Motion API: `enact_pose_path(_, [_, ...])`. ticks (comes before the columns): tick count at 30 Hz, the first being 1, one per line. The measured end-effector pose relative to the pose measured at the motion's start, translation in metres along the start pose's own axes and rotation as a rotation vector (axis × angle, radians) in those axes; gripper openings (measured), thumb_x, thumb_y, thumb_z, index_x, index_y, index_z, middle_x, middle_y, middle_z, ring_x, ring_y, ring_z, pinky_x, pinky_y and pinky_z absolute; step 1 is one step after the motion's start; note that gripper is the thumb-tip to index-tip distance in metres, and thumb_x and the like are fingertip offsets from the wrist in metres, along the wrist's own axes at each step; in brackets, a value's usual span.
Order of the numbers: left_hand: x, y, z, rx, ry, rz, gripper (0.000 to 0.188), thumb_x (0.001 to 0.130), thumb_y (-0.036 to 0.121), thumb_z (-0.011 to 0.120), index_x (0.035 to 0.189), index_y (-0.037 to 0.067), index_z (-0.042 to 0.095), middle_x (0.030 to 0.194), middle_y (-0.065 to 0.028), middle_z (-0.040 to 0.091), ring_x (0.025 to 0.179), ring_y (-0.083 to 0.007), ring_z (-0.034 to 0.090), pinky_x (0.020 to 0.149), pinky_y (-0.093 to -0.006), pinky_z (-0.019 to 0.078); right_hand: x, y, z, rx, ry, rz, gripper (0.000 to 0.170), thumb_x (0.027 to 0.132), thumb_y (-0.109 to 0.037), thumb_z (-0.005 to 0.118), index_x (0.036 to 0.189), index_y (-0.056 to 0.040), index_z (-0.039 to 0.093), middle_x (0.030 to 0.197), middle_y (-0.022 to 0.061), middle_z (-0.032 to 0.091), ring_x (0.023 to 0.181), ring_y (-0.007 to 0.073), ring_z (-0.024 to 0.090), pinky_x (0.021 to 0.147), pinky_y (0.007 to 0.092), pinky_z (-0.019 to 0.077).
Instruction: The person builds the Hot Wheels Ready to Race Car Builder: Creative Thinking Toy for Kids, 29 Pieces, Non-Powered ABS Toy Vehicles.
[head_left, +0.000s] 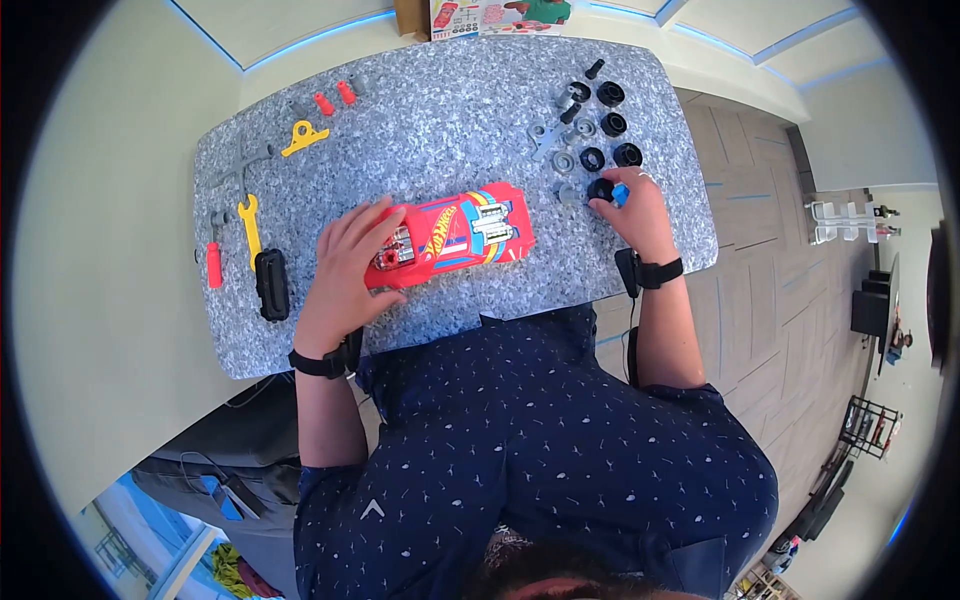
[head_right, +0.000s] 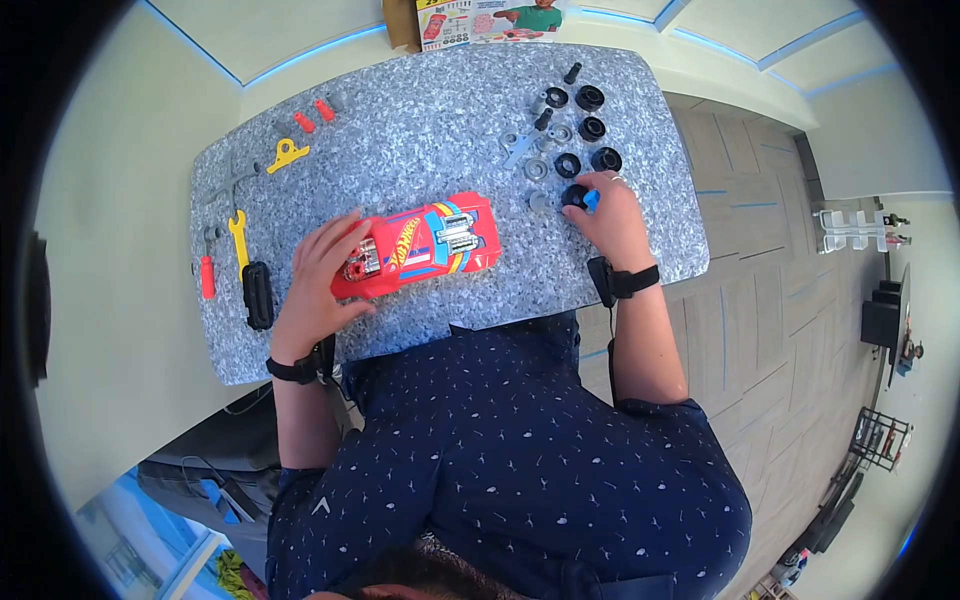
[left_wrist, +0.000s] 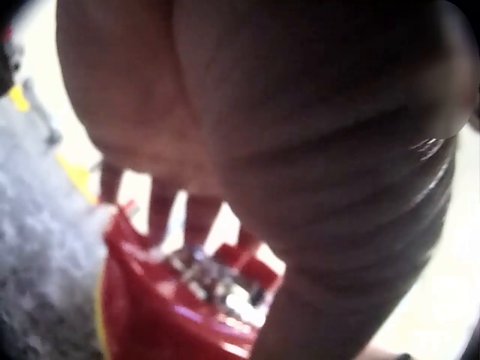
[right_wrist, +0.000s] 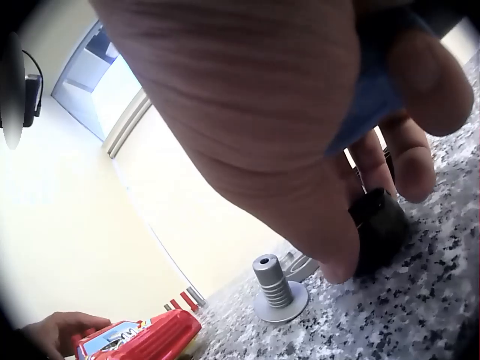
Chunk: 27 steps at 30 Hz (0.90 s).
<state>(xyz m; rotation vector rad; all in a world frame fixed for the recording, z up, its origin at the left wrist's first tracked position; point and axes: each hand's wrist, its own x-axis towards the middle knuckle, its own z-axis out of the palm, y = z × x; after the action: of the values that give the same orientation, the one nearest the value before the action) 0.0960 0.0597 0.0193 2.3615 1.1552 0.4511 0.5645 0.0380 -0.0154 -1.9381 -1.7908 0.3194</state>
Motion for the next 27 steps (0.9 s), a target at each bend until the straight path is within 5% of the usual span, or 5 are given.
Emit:
enact_pose_path(4, [-0.002, -0.010, 0.005, -0.140, -0.011, -0.012, 0.115, 0.065, 0.013, 0.100, 0.171, 0.016, 0.055, 0.174, -0.0135, 0.055, 0.157, -0.0406, 0.053, 0.129, -0.0542, 0.0424, 0.002, -0.030, -0.013, 0.181, 0.103, 0.021, 0.047, 0.080, -0.012, 0.098, 0.122, -0.0021, 0.078, 0.118, 0.0165, 0.078, 0.107, 0.0351, 0.076, 0.092, 0.0436, 0.0603])
enact_pose_path(9, [0.000, -0.011, 0.003, -0.172, 0.073, 0.015, 0.104, 0.073, 0.023, 0.095, 0.170, 0.018, 0.057, 0.158, -0.0156, 0.066, 0.137, -0.0411, 0.064, 0.119, -0.0508, 0.0534, -0.014, -0.098, -0.021, 0.388, 0.048, -0.245, 0.049, 0.080, -0.010, 0.098, 0.124, -0.0055, 0.076, 0.117, 0.0105, 0.075, 0.099, 0.0250, 0.073, 0.082, 0.0360, 0.0581])
enact_pose_path(16, [-0.011, -0.019, -0.006, -0.460, -0.054, -0.157, 0.100, 0.081, 0.029, 0.091, 0.172, 0.013, 0.054, 0.138, -0.0228, 0.075, 0.119, -0.0370, 0.074, 0.110, -0.0444, 0.0560, -0.033, -0.127, 0.007, 0.454, -0.083, -0.437, 0.052, 0.083, -0.009, 0.097, 0.130, -0.0074, 0.076, 0.129, 0.0125, 0.071, 0.106, 0.0306, 0.075, 0.091, 0.0401, 0.0630])
enact_pose_path(19, [-0.012, -0.027, 0.003, -0.467, 0.037, -0.030, 0.099, 0.081, 0.031, 0.091, 0.171, 0.011, 0.055, 0.132, -0.0206, 0.075, 0.113, -0.0326, 0.075, 0.105, -0.0417, 0.0568, -0.030, -0.127, 0.011, 0.410, -0.054, -0.460, 0.054, 0.083, -0.009, 0.097, 0.134, -0.0075, 0.076, 0.130, 0.0130, 0.070, 0.107, 0.0321, 0.075, 0.092, 0.0412, 0.0635])
enact_pose_path(27, [-0.013, -0.020, -0.009, -0.501, -0.069, -0.195, 0.100, 0.081, 0.039, 0.085, 0.172, 0.010, 0.055, 0.128, -0.0108, 0.071, 0.104, -0.0201, 0.063, 0.092, -0.0340, 0.0517, -0.027, -0.127, 0.011, 0.351, -0.054, -0.458, 0.058, 0.085, -0.012, 0.097, 0.139, -0.0061, 0.076, 0.135, 0.0138, 0.070, 0.113, 0.0336, 0.075, 0.096, 0.0430, 0.0630])
